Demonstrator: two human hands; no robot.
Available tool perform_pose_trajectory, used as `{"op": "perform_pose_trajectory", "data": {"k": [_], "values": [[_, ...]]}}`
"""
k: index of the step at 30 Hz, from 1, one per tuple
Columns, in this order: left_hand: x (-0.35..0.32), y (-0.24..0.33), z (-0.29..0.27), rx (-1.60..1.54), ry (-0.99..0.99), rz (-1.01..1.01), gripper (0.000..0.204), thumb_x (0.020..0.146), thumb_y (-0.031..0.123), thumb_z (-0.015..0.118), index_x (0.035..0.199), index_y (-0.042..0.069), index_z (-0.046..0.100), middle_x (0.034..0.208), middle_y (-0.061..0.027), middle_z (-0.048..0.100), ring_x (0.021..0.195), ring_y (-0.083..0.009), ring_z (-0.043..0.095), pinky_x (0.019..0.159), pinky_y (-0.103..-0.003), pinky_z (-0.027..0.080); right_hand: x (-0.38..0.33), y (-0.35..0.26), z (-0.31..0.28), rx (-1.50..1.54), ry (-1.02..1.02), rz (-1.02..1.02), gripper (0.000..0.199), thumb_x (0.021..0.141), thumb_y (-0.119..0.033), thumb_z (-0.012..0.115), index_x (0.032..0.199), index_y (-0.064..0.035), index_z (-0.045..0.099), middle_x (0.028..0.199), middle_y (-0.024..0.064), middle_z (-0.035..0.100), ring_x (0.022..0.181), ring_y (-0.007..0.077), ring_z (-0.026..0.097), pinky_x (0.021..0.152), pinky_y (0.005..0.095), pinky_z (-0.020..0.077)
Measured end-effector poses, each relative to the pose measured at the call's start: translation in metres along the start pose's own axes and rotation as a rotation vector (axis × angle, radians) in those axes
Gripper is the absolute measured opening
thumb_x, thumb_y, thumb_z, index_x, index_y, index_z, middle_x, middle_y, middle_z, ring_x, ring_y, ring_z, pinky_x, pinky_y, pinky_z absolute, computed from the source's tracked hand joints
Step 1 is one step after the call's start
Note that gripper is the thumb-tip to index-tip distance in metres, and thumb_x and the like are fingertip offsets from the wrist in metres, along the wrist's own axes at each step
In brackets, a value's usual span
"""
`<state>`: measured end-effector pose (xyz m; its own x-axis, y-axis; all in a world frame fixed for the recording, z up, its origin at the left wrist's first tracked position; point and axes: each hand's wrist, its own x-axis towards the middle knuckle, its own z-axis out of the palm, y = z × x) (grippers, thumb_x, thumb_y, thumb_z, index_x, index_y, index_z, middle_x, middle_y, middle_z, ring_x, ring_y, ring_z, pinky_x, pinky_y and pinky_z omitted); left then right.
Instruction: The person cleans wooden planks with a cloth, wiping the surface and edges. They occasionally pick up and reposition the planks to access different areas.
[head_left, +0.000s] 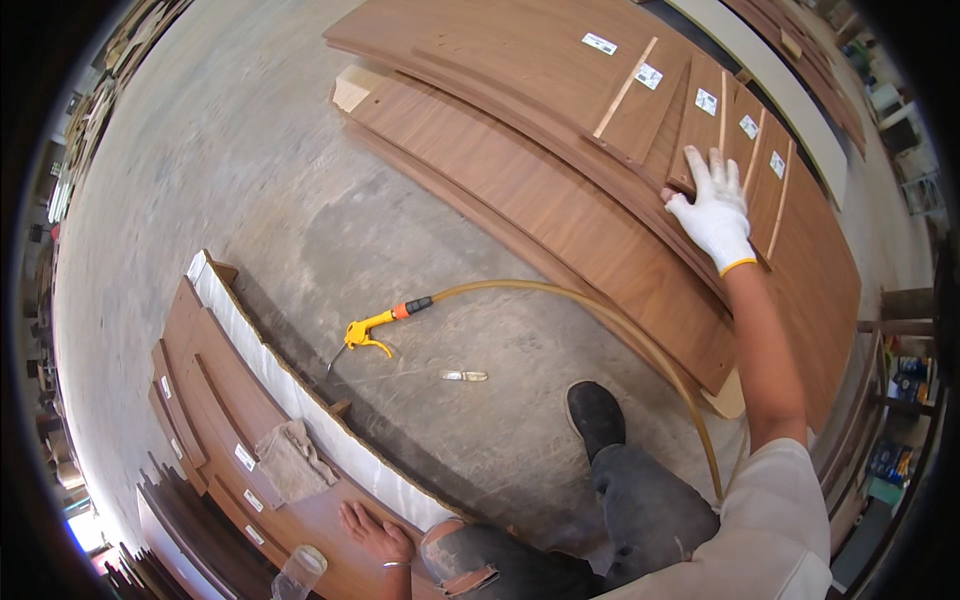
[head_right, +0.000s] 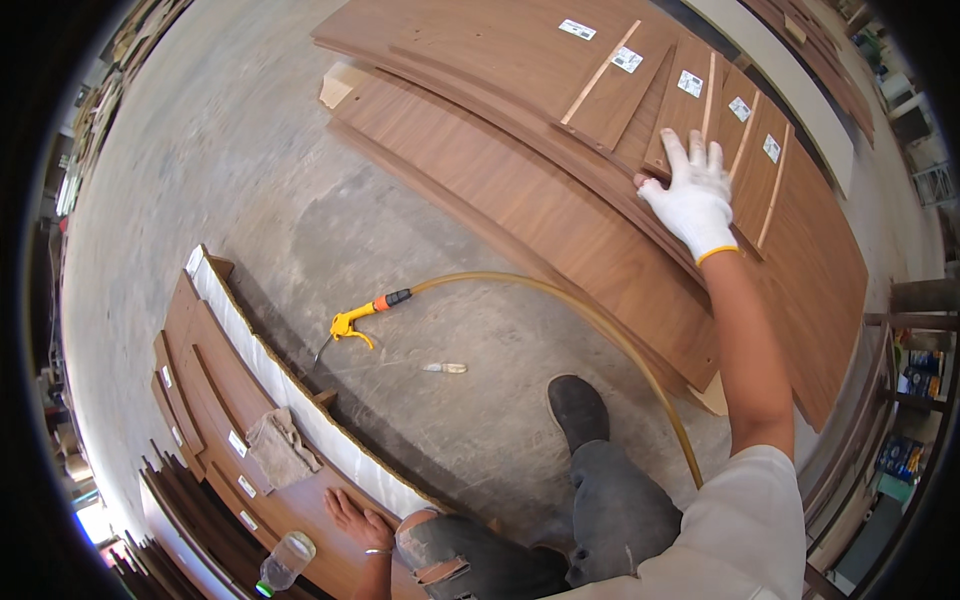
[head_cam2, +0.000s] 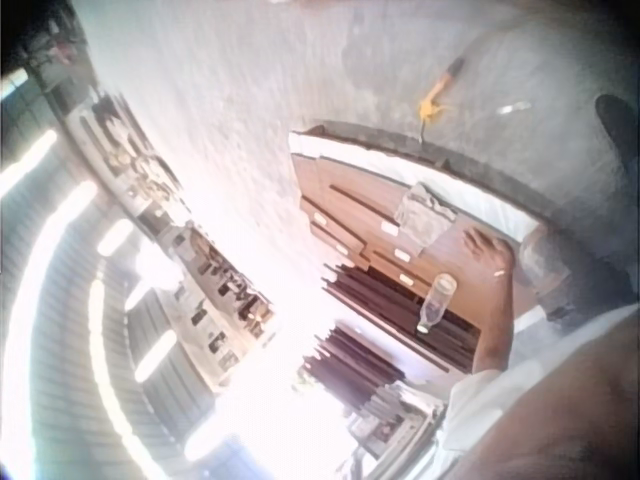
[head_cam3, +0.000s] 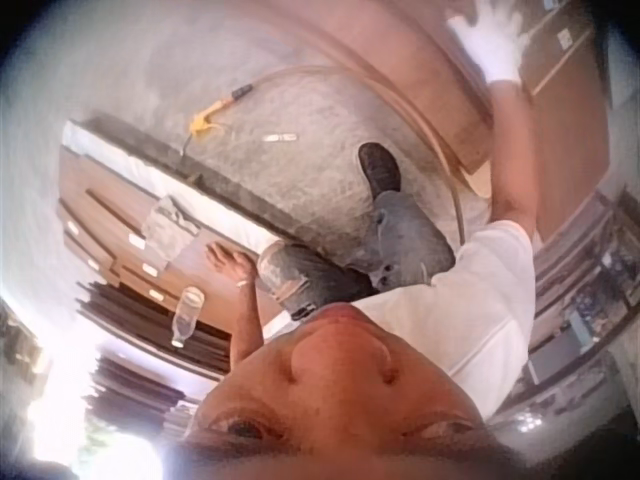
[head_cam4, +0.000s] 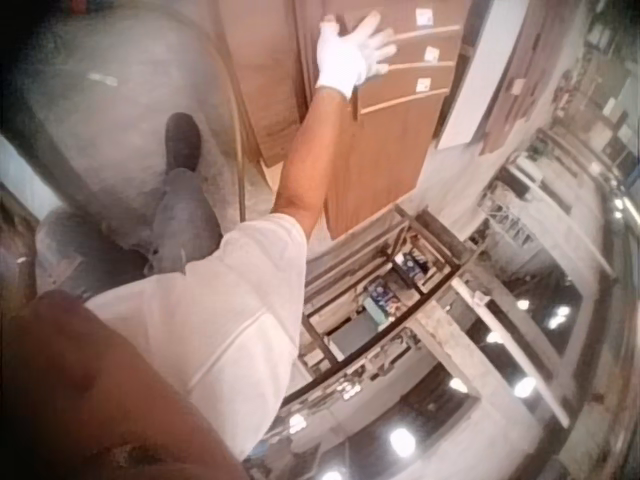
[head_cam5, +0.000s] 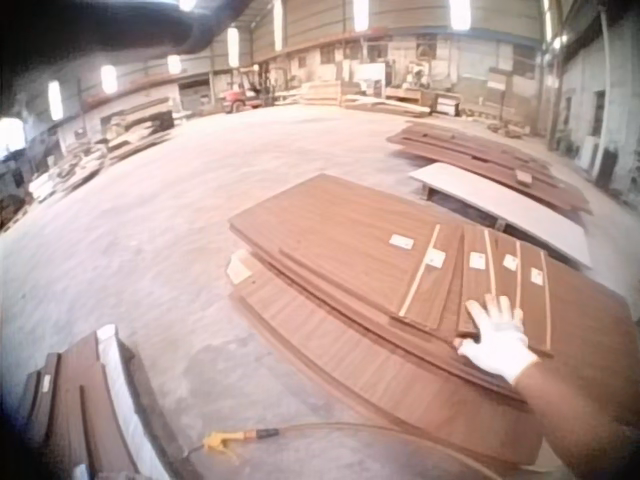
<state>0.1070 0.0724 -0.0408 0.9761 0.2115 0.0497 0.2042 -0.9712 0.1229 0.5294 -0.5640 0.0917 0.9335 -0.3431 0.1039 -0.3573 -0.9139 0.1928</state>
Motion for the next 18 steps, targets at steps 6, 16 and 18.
{"op": "perform_pose_trajectory", "data": {"k": [6, 16, 18], "values": [[-0.005, -0.009, 0.006, 0.019, 0.006, 0.011, 0.072, 0.108, 0.048, 0.034, 0.159, -0.003, 0.039, 0.167, -0.0304, 0.034, 0.153, -0.053, 0.031, 0.125, -0.064, 0.023, 0.01, -0.055, -0.002, 0.029, -0.008, -0.094, 0.07, 0.1, -0.049, 0.06, 0.163, -0.0265, 0.041, 0.168, 0.0134, 0.042, 0.152, 0.0365, 0.039, 0.121, 0.0556, 0.0345], [-0.003, -0.006, 0.006, -0.001, 0.002, 0.007, 0.071, 0.105, 0.041, 0.038, 0.159, -0.004, 0.039, 0.168, -0.0306, 0.033, 0.154, -0.0531, 0.03, 0.126, -0.064, 0.022, 0.043, -0.092, -0.001, 0.01, 0.154, -0.187, 0.068, 0.103, -0.057, 0.053, 0.159, -0.0196, 0.045, 0.162, 0.0103, 0.046, 0.145, 0.0335, 0.042, 0.114, 0.0624, 0.0311], [-0.003, -0.006, 0.008, -0.013, 0.007, 0.022, 0.071, 0.104, 0.04, 0.039, 0.159, -0.004, 0.039, 0.168, -0.0299, 0.033, 0.154, -0.0529, 0.029, 0.126, -0.064, 0.022, 0.044, -0.089, 0.008, -0.041, 0.183, -0.162, 0.068, 0.104, -0.056, 0.052, 0.159, -0.0187, 0.044, 0.163, 0.0098, 0.046, 0.145, 0.0333, 0.042, 0.114, 0.0617, 0.0321]]}}
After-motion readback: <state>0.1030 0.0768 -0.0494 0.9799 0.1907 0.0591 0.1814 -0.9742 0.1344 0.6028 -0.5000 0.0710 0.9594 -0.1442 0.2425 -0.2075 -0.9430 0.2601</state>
